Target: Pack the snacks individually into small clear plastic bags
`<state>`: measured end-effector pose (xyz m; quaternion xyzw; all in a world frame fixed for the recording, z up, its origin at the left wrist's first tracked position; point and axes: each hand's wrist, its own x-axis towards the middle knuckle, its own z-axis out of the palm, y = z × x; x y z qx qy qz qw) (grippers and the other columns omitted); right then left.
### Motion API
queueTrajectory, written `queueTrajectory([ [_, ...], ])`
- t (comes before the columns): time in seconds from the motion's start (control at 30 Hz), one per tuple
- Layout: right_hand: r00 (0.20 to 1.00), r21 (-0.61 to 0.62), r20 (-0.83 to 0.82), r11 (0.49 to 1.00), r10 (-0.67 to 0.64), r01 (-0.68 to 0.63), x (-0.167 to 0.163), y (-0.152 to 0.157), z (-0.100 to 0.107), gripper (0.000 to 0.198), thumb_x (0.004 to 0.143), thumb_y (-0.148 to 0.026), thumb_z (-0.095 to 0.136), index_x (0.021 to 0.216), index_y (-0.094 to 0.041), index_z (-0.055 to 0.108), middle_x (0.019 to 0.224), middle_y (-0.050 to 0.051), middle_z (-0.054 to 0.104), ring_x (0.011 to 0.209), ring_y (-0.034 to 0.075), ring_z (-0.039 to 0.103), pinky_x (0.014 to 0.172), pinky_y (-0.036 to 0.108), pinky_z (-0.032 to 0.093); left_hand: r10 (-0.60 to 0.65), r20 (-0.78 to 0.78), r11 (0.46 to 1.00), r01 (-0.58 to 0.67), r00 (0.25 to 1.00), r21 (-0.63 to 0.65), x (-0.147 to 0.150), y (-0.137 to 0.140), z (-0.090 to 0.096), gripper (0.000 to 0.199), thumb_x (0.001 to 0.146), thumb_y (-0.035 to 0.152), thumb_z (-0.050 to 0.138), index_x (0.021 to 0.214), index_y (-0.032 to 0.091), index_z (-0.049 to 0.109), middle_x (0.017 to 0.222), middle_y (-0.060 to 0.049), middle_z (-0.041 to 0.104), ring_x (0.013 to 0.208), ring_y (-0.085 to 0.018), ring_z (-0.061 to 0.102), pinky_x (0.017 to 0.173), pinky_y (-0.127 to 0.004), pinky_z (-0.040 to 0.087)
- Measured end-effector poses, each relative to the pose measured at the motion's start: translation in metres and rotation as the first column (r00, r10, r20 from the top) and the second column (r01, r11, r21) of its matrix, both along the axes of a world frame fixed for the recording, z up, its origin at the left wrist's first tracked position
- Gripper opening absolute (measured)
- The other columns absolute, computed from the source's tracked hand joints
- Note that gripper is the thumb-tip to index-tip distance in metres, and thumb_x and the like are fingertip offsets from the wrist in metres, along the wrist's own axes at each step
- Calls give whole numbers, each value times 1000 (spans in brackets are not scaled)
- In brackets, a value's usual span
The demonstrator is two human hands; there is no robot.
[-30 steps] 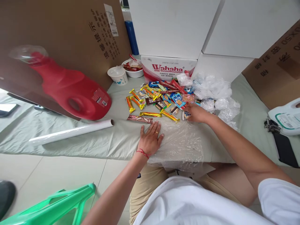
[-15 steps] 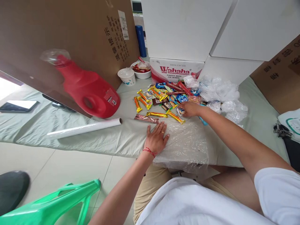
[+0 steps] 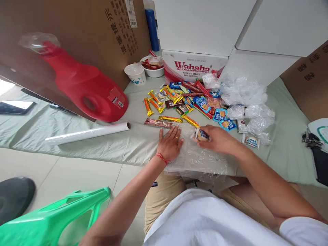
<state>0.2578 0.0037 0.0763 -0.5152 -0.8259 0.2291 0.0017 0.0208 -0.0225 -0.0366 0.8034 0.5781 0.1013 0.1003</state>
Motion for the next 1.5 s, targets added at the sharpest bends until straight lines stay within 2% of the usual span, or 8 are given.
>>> queueTrajectory([
  [0.13, 991, -48, 128, 998, 40, -34, -16, -19, -20, 44, 91, -42, 68, 128, -18, 65, 120, 13, 69, 107, 28, 66, 80, 31, 45, -6, -7, 1000, 6, 1000, 22, 1, 17, 3, 58, 108, 42, 26, 159, 22, 44, 169, -8, 37, 159, -28, 31, 130, -68, -3],
  [0.37, 960, -31, 268, 995, -80, 92, 4, 0, -43, 52, 90, -38, 69, 137, -18, 60, 128, 18, 63, 117, 34, 62, 80, 36, 49, -49, -60, 999, 50, 997, 20, -8, 27, 0, 61, 108, 47, 27, 163, 24, 37, 171, -7, 33, 160, -28, 29, 130, -68, 0],
  [0.6, 984, 11, 172, 999, -47, 46, -23, -11, -22, 46, 92, -40, 70, 133, -22, 61, 127, 16, 62, 117, 33, 61, 84, 36, 51, -44, -80, 998, 48, 996, 45, -7, 26, -3, 61, 108, 46, 27, 164, 24, 36, 171, -8, 33, 160, -28, 29, 130, -69, 0],
  [0.8, 998, -28, 56, 999, -36, 38, -34, -11, -47, 69, 88, -34, 79, 148, -17, 49, 150, 19, 49, 132, 33, 55, 105, 39, 48, -30, -82, 999, 33, 996, 30, -4, 25, 1, 61, 107, 46, 29, 164, 24, 36, 171, -7, 33, 160, -29, 29, 130, -67, 1],
  [1.0, 993, -5, 48, 994, -106, 106, -21, -16, -51, 42, 94, -39, 72, 127, -16, 63, 131, 16, 61, 125, 31, 57, 103, 39, 47, -24, -67, 999, 26, 997, 36, -5, 25, 1, 61, 107, 47, 28, 163, 24, 38, 171, -6, 33, 160, -27, 29, 131, -66, 0],
  [1.1, 991, 36, 50, 992, -126, 124, -26, -18, -48, 47, 96, -47, 68, 132, -18, 61, 135, 16, 59, 124, 34, 55, 98, 42, 50, -29, -73, 999, 32, 997, 40, -5, 25, 1, 61, 108, 46, 27, 162, 24, 39, 171, -7, 33, 160, -27, 29, 131, -66, 0],
  [1.23, 993, 80, 93, 995, -73, 66, -33, -17, -51, 61, 92, -41, 73, 146, -19, 54, 143, 18, 55, 125, 38, 51, 102, 48, 48, -32, -80, 998, 36, 996, 46, -5, 25, 1, 60, 107, 46, 28, 163, 25, 38, 170, -7, 34, 160, -28, 30, 131, -66, 1],
  [1.5, 992, 43, 124, 999, 1, -6, -32, -12, -54, 44, 91, -32, 70, 131, -15, 63, 124, 17, 63, 117, 35, 54, 101, 44, 46, -36, -75, 997, 41, 997, 64, -6, 25, -2, 61, 108, 48, 27, 163, 25, 38, 170, -8, 35, 159, -28, 31, 131, -66, 0],
])
